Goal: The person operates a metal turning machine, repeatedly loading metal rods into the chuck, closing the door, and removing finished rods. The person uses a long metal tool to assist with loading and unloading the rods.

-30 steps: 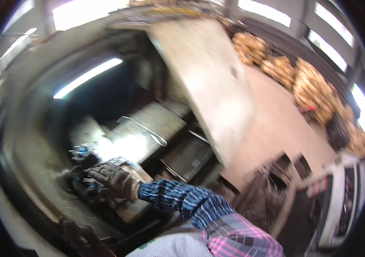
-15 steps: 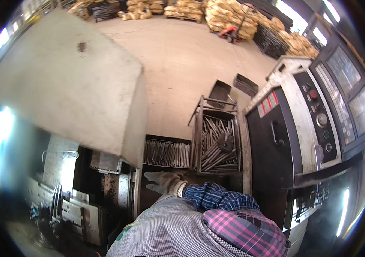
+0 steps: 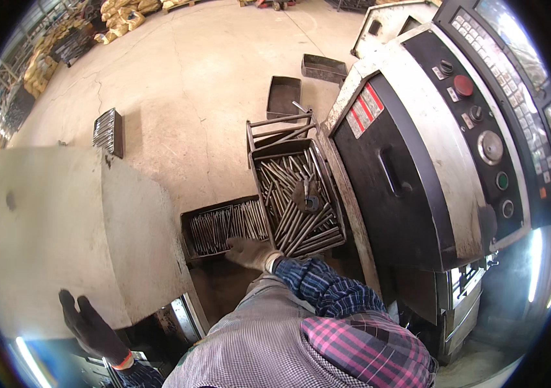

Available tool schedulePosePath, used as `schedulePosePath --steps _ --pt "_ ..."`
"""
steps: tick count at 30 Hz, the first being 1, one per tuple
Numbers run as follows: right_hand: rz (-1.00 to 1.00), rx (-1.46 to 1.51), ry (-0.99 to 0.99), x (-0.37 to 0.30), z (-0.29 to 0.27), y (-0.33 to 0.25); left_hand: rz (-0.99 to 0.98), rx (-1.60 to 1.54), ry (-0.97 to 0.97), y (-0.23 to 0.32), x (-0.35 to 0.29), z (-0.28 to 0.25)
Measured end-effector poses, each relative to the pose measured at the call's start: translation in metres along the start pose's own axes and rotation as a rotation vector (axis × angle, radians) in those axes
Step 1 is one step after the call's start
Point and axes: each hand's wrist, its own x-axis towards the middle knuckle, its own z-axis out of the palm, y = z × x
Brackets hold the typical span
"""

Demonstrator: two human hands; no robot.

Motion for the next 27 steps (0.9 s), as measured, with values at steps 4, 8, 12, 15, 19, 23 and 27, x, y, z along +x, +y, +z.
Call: schedulePosePath --steps 4,8,12,15,19,23,27 --pt "0.120 0.394 0.281 0.054 -0.063 0.042 0.253 0.188 0.142 -0.005 0.009 0.014" --pt "0.282 0.811 0.430 0.146 -0.121 0.099 0.242 0.406 0.120 0.026 0.020 0.019" --pt "0.295 0.582 0.627 0.203 -0.159 0.108 0.220 0.490 0.123 0.033 0.019 0.022" --pt "0.347 0.011 0.712 0.222 -0.166 0.108 0.211 0.567 0.081 0.041 0.021 0.019" --pt "0.497 -0.253 0.682 0.223 -0.189 0.079 0.188 0.602 0.057 0.036 0.019 0.023" --pt "0.473 -0.506 0.678 0.256 -0.183 0.116 0.178 0.669 0.050 0.036 0.021 0.025" --pt "0.350 -0.738 0.718 0.273 -0.180 0.134 0.172 0.724 0.016 0.035 0.020 0.023"
